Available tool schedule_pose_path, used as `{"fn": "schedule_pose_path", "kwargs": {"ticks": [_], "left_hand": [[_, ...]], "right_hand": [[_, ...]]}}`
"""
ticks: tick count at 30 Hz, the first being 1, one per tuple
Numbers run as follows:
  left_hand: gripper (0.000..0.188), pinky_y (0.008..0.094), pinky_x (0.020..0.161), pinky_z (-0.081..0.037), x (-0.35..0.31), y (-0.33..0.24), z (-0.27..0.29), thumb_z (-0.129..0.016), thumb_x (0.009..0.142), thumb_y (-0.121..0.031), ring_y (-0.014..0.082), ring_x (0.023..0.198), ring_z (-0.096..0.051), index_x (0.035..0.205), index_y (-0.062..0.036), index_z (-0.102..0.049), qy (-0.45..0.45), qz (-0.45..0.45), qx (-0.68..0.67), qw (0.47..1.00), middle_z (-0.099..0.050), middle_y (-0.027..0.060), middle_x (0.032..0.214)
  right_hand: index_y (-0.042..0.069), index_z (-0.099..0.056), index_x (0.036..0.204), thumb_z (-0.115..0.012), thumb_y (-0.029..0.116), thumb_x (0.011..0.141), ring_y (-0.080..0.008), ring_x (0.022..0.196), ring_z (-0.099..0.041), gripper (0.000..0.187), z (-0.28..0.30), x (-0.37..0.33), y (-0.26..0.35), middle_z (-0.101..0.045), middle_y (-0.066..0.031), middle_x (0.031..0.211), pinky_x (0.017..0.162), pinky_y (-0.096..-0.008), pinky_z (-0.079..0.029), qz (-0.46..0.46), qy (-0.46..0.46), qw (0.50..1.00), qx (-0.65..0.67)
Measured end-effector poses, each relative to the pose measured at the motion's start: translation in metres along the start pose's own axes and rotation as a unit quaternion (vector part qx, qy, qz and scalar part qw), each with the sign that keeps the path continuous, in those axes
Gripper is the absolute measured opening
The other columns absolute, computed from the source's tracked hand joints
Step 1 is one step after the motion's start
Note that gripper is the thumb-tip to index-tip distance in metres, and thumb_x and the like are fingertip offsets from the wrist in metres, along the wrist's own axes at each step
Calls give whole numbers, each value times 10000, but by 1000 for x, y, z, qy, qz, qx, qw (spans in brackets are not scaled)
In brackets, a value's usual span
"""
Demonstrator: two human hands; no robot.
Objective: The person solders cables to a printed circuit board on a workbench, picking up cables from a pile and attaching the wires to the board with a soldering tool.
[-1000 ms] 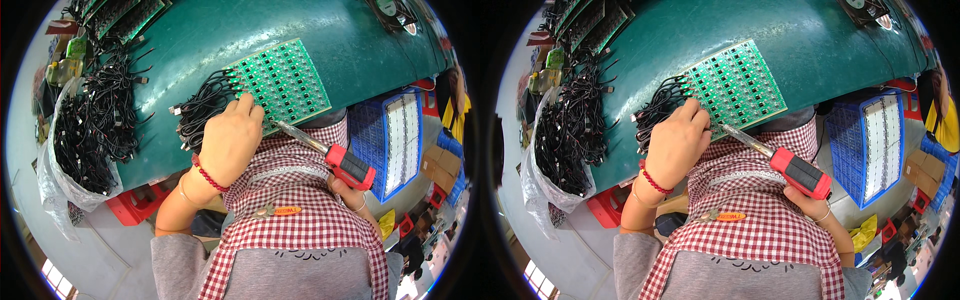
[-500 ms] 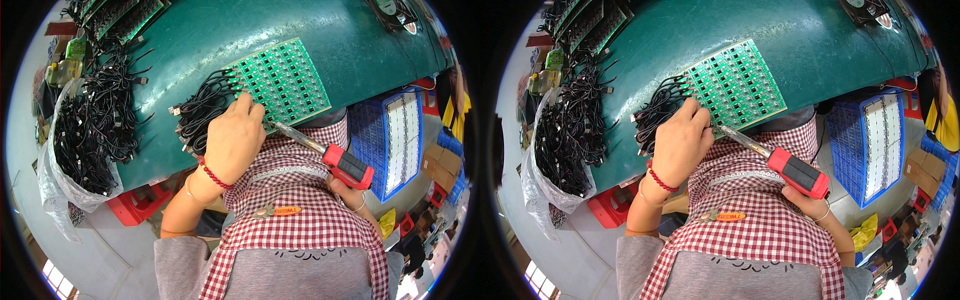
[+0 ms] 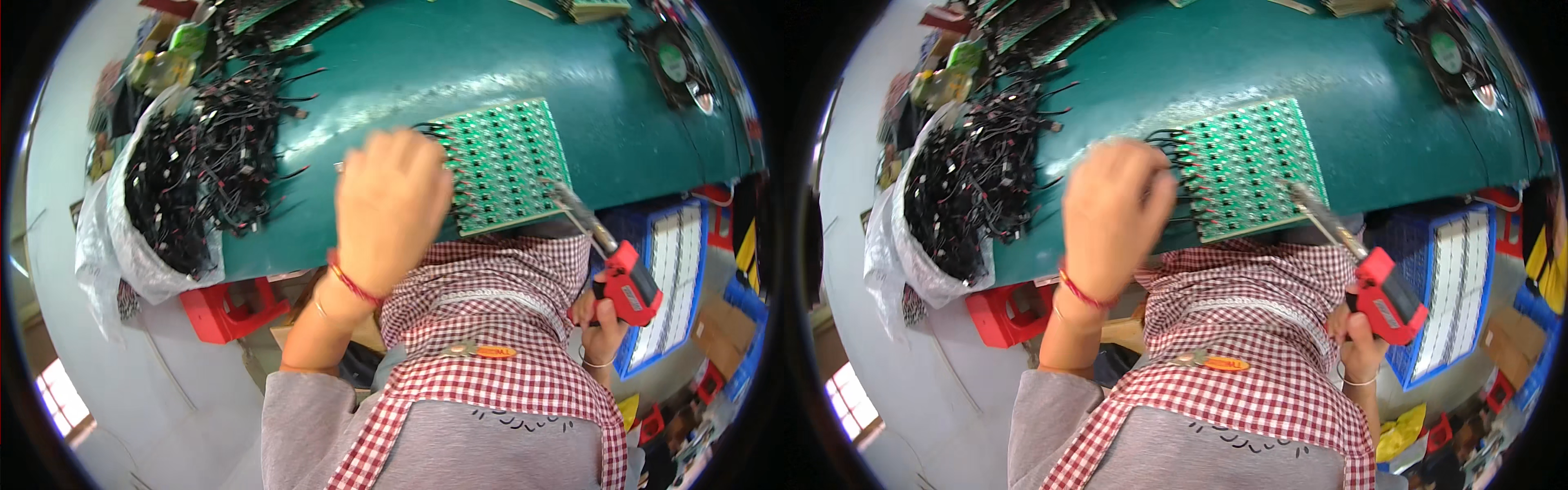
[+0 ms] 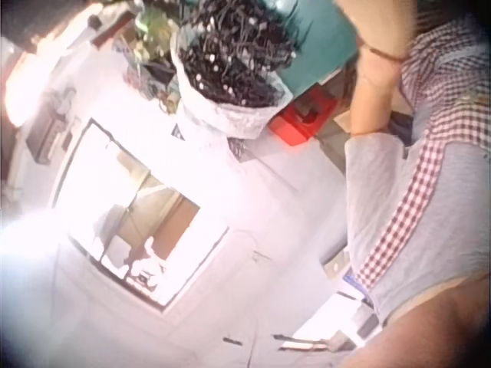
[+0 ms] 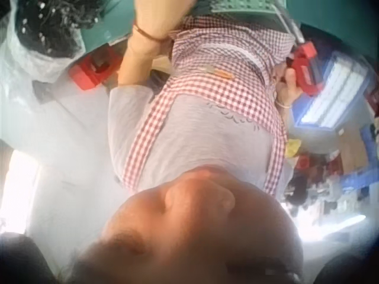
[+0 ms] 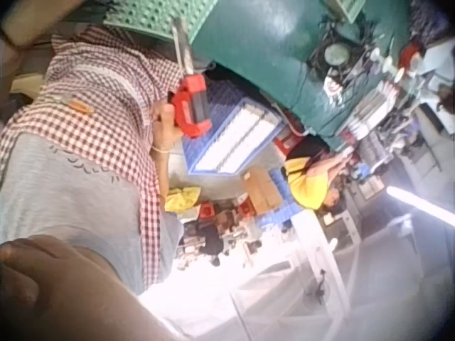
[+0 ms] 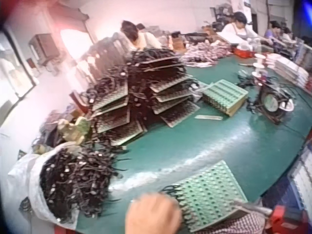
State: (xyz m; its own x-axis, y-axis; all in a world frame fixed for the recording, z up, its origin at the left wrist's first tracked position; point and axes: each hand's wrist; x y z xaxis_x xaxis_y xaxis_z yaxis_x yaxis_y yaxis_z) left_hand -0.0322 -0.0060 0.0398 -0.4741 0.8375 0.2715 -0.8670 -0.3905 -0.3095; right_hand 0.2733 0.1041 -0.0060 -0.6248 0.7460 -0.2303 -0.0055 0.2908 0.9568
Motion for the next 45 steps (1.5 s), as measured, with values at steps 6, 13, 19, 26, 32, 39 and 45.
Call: {"fn": "schedule_pose_path", "kwargs": {"ticks": [6, 13, 19, 26, 32, 39, 45], "left_hand": [[212, 418, 777, -479, 20, 178, 7, -666, 754, -98, 262, 982, -555, 959, -140, -628, 1, 134, 300, 944, -584, 32, 1013], [153, 349, 791, -482, 20, 182, 16, -623, 849, -118, 199, 895, -634, 997, -110, -661, -64, 38, 70, 995, -667, 56, 960], [146, 319, 775, -575, 17, 87, 43, -459, 973, -57, 270, 916, -667, 1108, -3, -476, -163, 189, -635, 731, -618, 206, 1127], [77, 266, 617, -579, -22, -6, 28, -468, 929, 28, 218, 748, -683, 989, 21, -419, 63, 288, -664, 687, -641, 222, 1004], [75, 203, 527, -512, -48, -11, 29, -483, 921, 23, 133, 663, -648, 975, -3, -436, 208, 243, -702, 636, -660, 205, 960], [469, 336, 829, -507, -82, -35, 2, -521, 877, -9, 238, 980, -600, 1303, 16, -327, 223, 333, -688, 606, -611, 186, 1098], [629, 370, 866, -468, -73, -50, 21, -699, 666, 12, 279, 1027, -576, 1262, 2, -497, 142, 100, -230, 957, -588, 169, 1162]], "right_hand": [[-49, -429, 1178, -573, 317, 927, -109, 462, -399, 466, -5, 11, 8, -443, -34, 595, 464, -260, -370, 31, 2, 997, 66], [-45, -422, 1177, -573, 287, 925, -104, 453, -394, 443, -12, 13, 10, -429, -25, 584, 449, -257, -362, 32, -20, 996, 81], [-8, -420, 1208, -542, 257, 941, -99, 476, -391, 396, -23, 25, 20, -438, -23, 614, 464, -247, -344, 48, -9, 995, 84], [1, -430, 1266, -678, 75, 825, -217, 857, -635, 511, -93, 66, 42, -599, -203, 1117, 720, -299, -522, 23, 31, 998, 45], [7, -481, 1211, -654, 14, 834, -174, 911, -631, 415, -103, 91, 51, -646, -109, 1007, 815, -305, -511, -67, 151, 976, 140], [19, -478, 1179, -711, 8, 737, -152, 662, -624, 500, -102, 81, 52, -654, -132, 820, 603, -260, -511, -46, 111, 992, 39], [-3, -658, 904, -678, 69, 823, -113, 792, -625, 110, -97, 69, 55, -666, -42, 840, 713, -267, -501, -120, 174, 977, -42]]}}
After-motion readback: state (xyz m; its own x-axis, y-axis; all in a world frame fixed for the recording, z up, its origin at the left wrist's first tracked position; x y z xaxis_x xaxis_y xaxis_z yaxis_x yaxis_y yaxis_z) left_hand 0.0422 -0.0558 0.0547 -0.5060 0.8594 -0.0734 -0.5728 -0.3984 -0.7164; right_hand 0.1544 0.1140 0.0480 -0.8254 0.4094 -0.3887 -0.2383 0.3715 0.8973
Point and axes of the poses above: each hand's wrist, its own x-axis towards the middle knuckle, its own z-axis out of the back of the hand, y = z × x
